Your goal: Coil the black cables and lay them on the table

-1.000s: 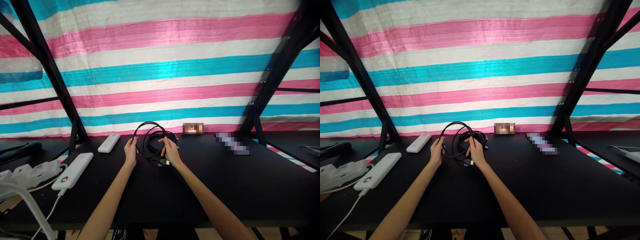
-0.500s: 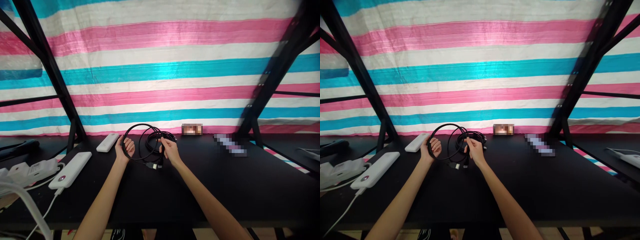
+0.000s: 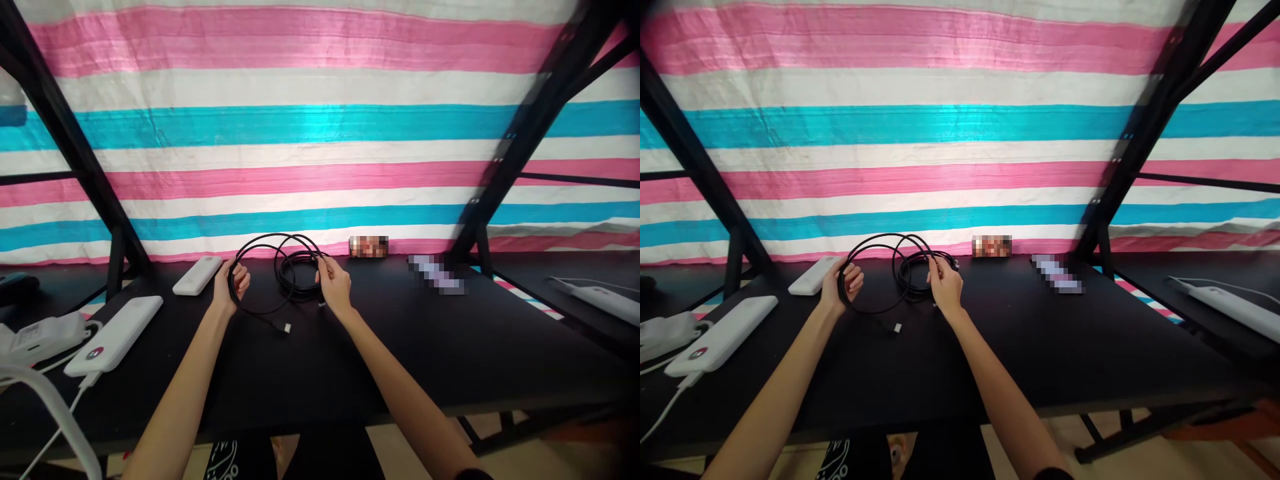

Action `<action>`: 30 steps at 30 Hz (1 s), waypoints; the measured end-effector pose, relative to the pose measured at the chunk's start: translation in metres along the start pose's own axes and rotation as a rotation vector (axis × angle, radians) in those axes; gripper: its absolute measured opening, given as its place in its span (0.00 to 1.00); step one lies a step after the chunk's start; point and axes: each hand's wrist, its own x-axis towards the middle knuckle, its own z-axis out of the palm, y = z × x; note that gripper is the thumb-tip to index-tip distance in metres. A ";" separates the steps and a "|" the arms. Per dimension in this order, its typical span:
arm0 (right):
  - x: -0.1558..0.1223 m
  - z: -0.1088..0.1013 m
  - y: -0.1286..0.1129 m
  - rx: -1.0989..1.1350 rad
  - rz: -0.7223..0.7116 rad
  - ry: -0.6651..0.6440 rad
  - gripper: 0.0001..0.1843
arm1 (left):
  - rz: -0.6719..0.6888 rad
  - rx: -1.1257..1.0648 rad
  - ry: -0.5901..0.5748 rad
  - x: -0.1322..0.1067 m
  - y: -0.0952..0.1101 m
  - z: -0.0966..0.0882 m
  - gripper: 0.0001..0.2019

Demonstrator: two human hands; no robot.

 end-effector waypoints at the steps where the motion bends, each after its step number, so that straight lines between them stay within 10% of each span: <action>1: -0.002 0.001 0.000 -0.038 -0.031 0.001 0.23 | -0.002 0.017 0.017 0.002 -0.003 0.000 0.20; 9: -0.006 0.009 0.000 -0.062 -0.107 -0.019 0.17 | -0.103 0.069 0.010 0.005 -0.035 0.007 0.17; 18: -0.005 0.009 -0.002 0.065 0.010 -0.043 0.22 | -0.011 0.162 0.030 -0.001 -0.021 0.016 0.15; 30: 0.010 -0.005 -0.003 0.295 -0.003 0.266 0.21 | 0.394 0.532 0.430 0.008 -0.005 -0.012 0.20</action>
